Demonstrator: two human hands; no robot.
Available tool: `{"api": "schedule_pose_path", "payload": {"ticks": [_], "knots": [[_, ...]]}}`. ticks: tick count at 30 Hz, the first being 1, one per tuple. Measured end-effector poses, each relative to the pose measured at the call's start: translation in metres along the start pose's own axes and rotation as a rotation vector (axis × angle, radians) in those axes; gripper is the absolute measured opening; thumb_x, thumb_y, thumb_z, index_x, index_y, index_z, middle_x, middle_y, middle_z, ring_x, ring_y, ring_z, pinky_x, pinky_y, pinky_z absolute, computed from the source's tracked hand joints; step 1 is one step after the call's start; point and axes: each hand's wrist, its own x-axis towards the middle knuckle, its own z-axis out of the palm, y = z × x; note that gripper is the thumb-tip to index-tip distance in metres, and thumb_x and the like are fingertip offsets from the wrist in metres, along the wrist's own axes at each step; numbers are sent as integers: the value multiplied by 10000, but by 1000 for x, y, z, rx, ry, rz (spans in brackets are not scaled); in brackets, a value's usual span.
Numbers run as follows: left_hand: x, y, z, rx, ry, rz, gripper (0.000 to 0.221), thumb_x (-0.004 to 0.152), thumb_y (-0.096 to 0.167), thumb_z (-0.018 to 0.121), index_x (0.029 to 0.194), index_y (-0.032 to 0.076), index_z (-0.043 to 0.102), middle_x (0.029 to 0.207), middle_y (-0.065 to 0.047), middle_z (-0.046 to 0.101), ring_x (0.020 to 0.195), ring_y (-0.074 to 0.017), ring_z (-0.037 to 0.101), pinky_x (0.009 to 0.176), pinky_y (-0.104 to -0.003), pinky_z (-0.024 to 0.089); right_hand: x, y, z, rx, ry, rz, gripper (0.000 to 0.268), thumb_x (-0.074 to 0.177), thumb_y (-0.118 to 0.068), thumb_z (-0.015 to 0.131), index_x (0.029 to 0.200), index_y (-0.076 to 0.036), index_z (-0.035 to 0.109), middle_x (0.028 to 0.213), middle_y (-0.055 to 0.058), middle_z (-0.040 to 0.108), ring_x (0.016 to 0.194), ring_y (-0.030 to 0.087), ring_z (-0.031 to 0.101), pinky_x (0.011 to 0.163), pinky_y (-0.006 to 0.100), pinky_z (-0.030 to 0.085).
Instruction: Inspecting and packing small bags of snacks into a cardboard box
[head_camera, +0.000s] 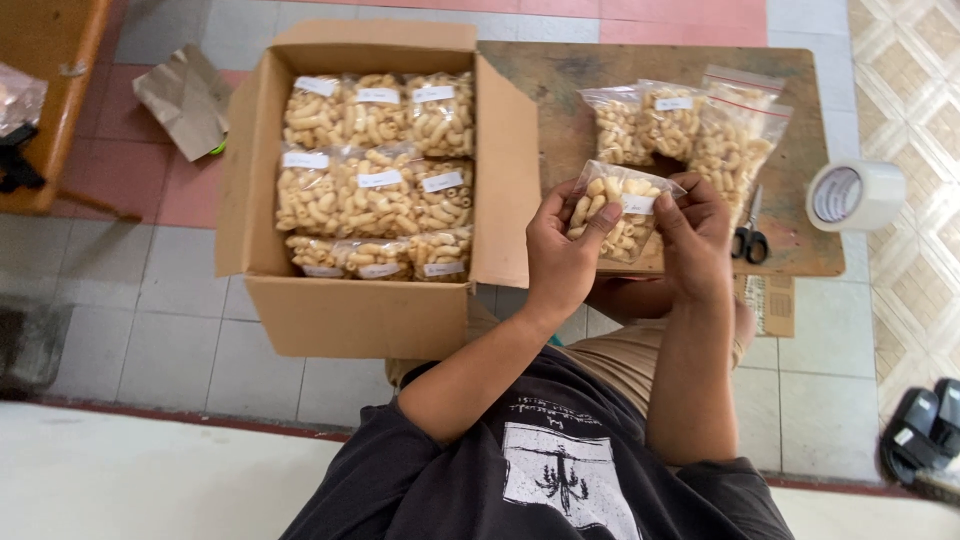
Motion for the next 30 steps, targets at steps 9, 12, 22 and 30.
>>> {"api": "schedule_pose_path", "payload": {"ticks": [9, 12, 22, 30], "knots": [[23, 106, -71, 198, 37, 191, 595, 900, 285, 848, 1400, 137, 562, 1150, -107, 739, 1049, -139, 679, 951, -327, 587, 46, -87, 122, -515, -540, -167, 518, 917, -149, 874, 1325, -11, 586, 992, 137, 640, 922, 210, 605, 822, 324, 507], [41, 152, -104, 686, 51, -18, 888, 838, 421, 764, 1551, 267, 257, 1362, -219, 703, 955, -249, 842, 745, -369, 732, 57, -101, 168, -871, -710, -173, 343, 979, -199, 778, 1226, -29, 613, 1056, 137, 699, 879, 255, 651, 762, 369, 533], [71, 137, -207, 1532, -176, -36, 666, 974, 228, 657, 1564, 98, 377, 1629, -224, 309, 1512, -422, 221, 1221, -594, 207, 82, -55, 251, -1242, -900, -23, 378, 987, -342, 724, 1221, -62, 623, 1193, 166, 705, 1048, 368, 650, 801, 502, 511], [75, 137, -204, 1758, -289, -104, 964, 788, -134, 657, 1616, 139, 247, 1690, -243, 79, 1546, -452, 34, 1170, -696, 190, 64, -47, 257, -1790, -842, -574, 441, 978, -422, 669, 1264, -87, 649, 1352, 111, 680, 1176, 279, 654, 1020, 532, 436]]}}
